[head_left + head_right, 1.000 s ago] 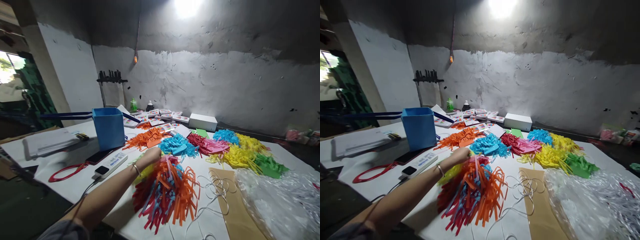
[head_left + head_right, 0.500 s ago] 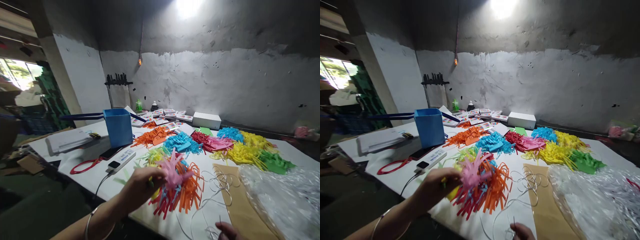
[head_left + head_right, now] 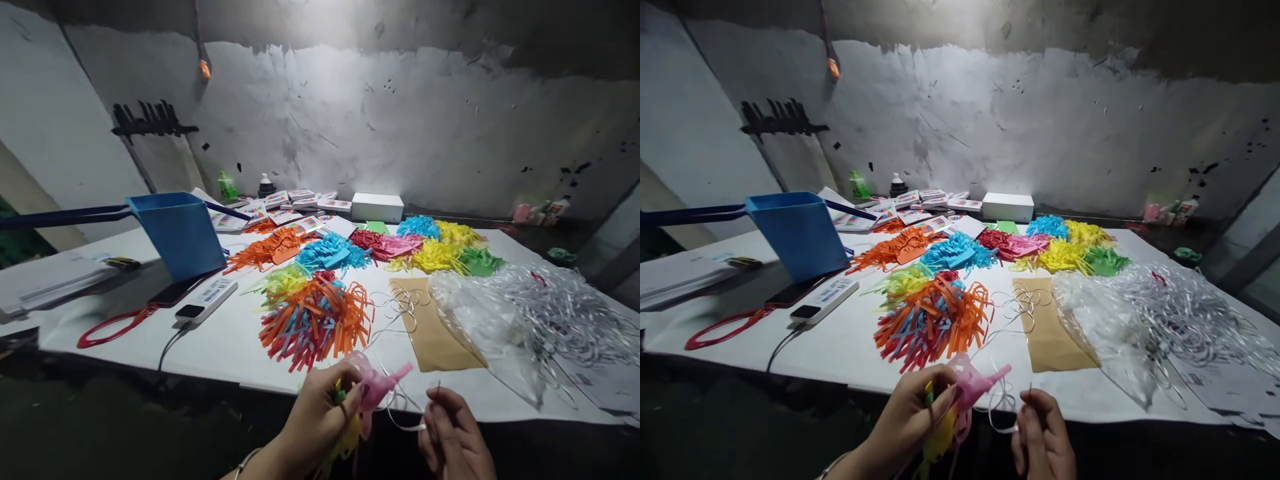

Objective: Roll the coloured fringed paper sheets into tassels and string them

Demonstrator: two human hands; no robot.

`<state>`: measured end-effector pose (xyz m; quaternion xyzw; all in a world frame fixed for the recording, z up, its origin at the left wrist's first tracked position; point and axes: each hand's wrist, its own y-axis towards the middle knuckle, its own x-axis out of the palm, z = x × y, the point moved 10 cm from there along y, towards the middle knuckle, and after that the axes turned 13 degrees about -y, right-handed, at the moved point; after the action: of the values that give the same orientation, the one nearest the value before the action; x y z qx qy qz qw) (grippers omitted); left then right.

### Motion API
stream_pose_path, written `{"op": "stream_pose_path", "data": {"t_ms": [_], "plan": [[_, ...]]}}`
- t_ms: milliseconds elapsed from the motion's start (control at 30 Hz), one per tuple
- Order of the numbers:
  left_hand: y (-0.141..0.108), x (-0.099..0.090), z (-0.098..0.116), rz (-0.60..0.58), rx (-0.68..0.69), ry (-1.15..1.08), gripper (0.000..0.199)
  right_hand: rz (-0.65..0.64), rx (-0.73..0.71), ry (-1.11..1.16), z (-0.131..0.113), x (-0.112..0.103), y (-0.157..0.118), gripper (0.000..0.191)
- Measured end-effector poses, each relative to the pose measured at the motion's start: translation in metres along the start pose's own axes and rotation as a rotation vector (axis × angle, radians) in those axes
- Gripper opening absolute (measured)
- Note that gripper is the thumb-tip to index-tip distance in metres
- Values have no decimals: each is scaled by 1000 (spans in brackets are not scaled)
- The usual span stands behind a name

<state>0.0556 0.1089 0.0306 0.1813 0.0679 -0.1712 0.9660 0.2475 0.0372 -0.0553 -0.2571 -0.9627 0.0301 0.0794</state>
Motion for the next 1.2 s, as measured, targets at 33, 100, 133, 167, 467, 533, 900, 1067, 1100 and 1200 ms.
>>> {"op": "stream_pose_path", "data": {"t_ms": [33,100,133,167,467,533,900,1067,1100,1200], "plan": [[-2,9,-6,-8,-19,-20,23,-22,-11,20,3,2,0,49],[-7,27,-14,-39,-28,-38,22,-81,-38,82,3,9,1,55],[-9,35,-16,-57,-20,-35,21,-112,-37,108,3,14,2,60],[-12,41,-17,-74,-7,-29,20,-144,-19,117,5,18,3,61],[-31,41,-16,-90,54,77,25,-66,131,86,27,3,7,55],[-36,39,-15,-78,96,103,25,-96,189,98,35,5,3,58],[-56,28,-15,-101,75,147,23,-162,-332,-458,-7,8,-15,34],[-74,28,-18,-225,-177,-41,51,-267,-600,-668,-29,33,-37,30],[-77,33,-20,-247,-209,-79,56,-352,-617,-628,-31,43,-44,31],[-78,57,-27,-331,-267,-261,64,-548,-645,-554,-38,66,-58,32]]}}
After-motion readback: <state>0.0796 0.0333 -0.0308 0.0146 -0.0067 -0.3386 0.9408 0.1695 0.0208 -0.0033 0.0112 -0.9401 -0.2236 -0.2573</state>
